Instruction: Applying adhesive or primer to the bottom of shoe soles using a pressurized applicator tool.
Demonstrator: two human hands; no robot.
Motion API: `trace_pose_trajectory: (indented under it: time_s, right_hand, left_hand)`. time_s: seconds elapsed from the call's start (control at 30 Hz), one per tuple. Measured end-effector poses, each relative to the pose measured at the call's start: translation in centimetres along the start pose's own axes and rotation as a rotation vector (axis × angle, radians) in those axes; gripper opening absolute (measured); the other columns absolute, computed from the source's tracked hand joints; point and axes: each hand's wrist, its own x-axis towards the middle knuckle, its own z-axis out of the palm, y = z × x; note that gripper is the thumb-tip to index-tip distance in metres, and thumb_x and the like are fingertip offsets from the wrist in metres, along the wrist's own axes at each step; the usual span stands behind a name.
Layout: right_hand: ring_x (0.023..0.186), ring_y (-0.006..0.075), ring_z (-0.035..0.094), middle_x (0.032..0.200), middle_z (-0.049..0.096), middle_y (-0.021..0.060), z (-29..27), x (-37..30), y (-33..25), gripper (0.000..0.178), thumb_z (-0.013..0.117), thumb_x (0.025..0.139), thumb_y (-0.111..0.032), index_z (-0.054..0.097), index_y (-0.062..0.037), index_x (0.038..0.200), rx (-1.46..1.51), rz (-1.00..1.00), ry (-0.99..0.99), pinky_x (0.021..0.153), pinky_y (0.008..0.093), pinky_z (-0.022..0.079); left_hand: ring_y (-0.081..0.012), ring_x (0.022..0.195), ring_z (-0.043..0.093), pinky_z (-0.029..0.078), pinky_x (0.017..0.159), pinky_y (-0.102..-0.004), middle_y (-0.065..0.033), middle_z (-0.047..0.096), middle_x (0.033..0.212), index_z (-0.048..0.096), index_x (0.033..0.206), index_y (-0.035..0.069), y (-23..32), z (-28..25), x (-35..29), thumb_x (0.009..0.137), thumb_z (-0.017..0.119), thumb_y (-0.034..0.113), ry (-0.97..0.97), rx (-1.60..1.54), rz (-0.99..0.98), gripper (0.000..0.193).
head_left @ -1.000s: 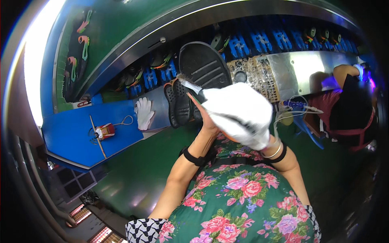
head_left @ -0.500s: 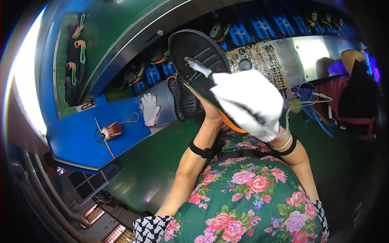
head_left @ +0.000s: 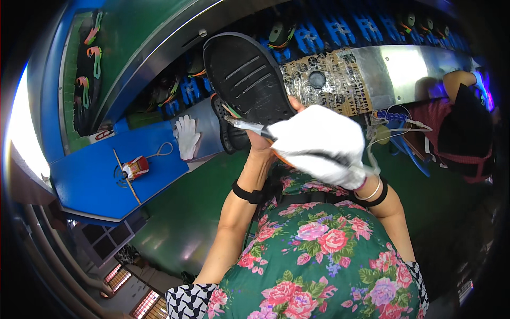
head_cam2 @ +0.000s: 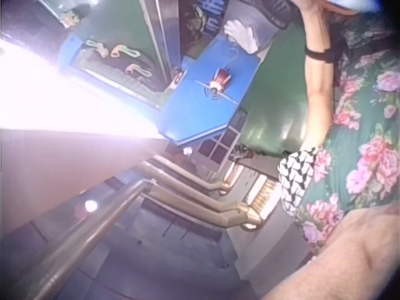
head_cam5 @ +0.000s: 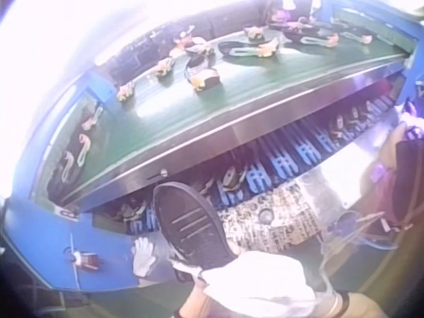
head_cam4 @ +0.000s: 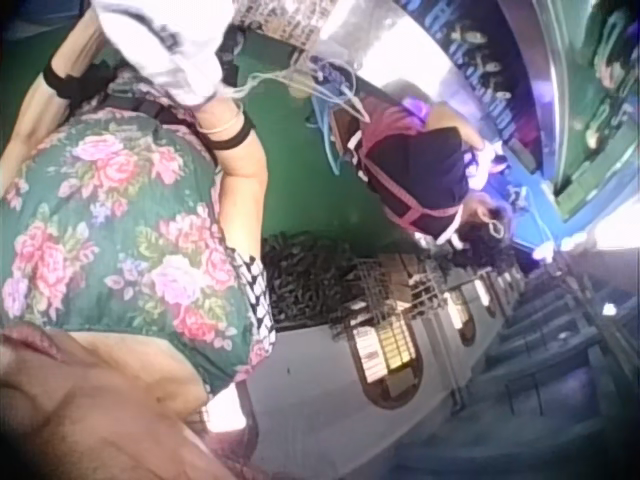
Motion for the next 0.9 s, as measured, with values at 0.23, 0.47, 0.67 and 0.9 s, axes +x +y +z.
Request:
trace_pose_trajectory:
  time_s: [0.23, 0.47, 0.67, 0.9]
  right_hand:
    - [0.102, 0.0266, 0.073, 0.115, 0.076, 0.0093, 0.3, -0.7, -0.4, 0.033, 0.074, 0.085, -0.001, 0.077, -0.0096, 0.118, -0.085, -0.074, -0.104, 0.097, 0.0394, 0.055]
    - [0.099, 0.0285, 0.072, 0.113, 0.076, 0.0073, 0.2, -1.3, 0.1, 0.035, 0.079, 0.083, -0.006, 0.077, -0.0119, 0.118, -0.191, -0.110, -0.080, 0.085, 0.0387, 0.057]
    - [0.097, 0.0260, 0.073, 0.113, 0.077, 0.0057, -1.0, -1.3, 0.5, 0.033, 0.080, 0.080, -0.005, 0.079, -0.0108, 0.112, -0.021, 0.021, 0.003, 0.083, 0.0382, 0.058]
    - [0.091, 0.0259, 0.073, 0.104, 0.078, 0.0070, -0.3, -1.6, -0.9, 0.029, 0.084, 0.079, -0.006, 0.079, -0.0105, 0.107, -0.041, 0.052, -0.027, 0.080, 0.0367, 0.058]
  left_hand:
    - [-0.0315, 0.106, 0.065, 0.054, 0.096, -0.0448, -0.0213, 0.066, 0.109, 0.058, 0.119, -0.006, 0.4, 1.4, 0.1, 0.062, 0.031, 0.109, 0.057, 0.257, -0.035, 0.130]
    - [-0.0316, 0.110, 0.060, 0.051, 0.099, -0.0456, -0.0189, 0.065, 0.109, 0.057, 0.120, -0.003, 1.8, 1.5, 0.8, 0.079, 0.058, 0.089, -0.016, 0.304, -0.059, 0.101]
    - [-0.0296, 0.109, 0.062, 0.049, 0.104, -0.0486, -0.0153, 0.065, 0.112, 0.057, 0.122, -0.004, 2.4, 1.7, 1.3, 0.081, 0.058, 0.086, -0.078, 0.380, 0.069, 0.098]
    - [-0.0362, 0.101, 0.065, 0.054, 0.092, -0.0478, -0.0233, 0.066, 0.100, 0.058, 0.118, -0.008, 1.9, 3.0, 1.6, 0.066, 0.031, 0.107, 0.052, 0.220, 0.239, 0.129]
